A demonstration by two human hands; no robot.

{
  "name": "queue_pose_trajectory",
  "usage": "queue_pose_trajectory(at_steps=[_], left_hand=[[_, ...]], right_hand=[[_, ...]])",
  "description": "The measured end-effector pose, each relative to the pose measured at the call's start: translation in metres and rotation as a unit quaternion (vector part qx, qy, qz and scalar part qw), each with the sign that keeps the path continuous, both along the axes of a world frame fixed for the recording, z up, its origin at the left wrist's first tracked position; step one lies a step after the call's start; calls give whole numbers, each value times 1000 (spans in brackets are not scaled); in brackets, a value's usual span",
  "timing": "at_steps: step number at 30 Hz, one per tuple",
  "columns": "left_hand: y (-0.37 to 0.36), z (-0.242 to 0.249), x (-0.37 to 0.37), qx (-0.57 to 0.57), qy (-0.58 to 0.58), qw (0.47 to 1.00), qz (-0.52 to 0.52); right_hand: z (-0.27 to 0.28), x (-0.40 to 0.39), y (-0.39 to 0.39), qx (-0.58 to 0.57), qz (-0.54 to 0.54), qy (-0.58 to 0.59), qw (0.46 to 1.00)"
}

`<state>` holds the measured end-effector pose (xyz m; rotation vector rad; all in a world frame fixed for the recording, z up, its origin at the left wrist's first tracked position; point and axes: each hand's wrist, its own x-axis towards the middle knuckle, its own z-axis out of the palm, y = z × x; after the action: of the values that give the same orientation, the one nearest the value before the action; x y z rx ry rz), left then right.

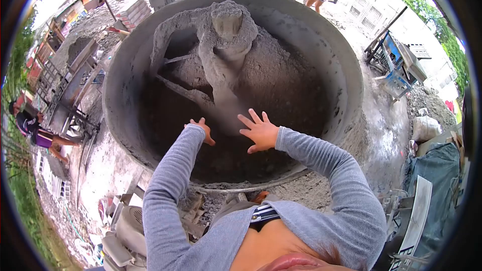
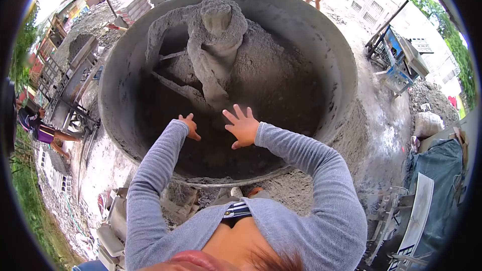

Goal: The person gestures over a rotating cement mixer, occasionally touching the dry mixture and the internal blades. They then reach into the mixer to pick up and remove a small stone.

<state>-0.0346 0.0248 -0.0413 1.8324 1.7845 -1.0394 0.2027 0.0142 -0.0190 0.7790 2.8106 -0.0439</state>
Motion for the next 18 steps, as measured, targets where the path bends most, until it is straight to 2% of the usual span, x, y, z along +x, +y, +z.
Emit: queue_pose_trajectory(at_steps=[1,3,4,5,7,8,9,11,13,14,17,18], left_hand=[[1,0,-4,12,45,999,13],[-1,2,11,20,66,998,-2],[-3,-1,22,-15,-21,998,-59],[-6,-5,32,-52,-110,986,-114],[-10,-11,48,-166,-252,938,-168],[-5,-25,49,-174,-208,948,-166],[-3,-28,44,-137,-138,971,-140],[4,-38,14,-21,-38,997,-58],[25,-71,-35,-51,-20,999,4],[30,-82,-51,-51,11,998,40],[19,-38,-20,-86,58,992,69],[25,-52,-11,-89,20,995,27]], right_hand=[[-3,-1,2,-3,-1,2,1000],[-16,-2,10,-185,-117,-77,973],[-25,-2,16,-276,-132,-119,944],[-16,-4,7,-279,-135,-118,944],[8,-9,-17,-237,-40,-164,957],[-2,-9,-22,-246,7,-102,964],[-3,-9,-27,-247,9,-109,963],[2,-9,-32,-286,74,-45,954],[6,-6,-25,-286,69,-52,954],[2,-4,-16,-264,36,-59,962],[2,2,15,-268,-107,-82,954],[-6,5,25,-214,-127,-107,963]])
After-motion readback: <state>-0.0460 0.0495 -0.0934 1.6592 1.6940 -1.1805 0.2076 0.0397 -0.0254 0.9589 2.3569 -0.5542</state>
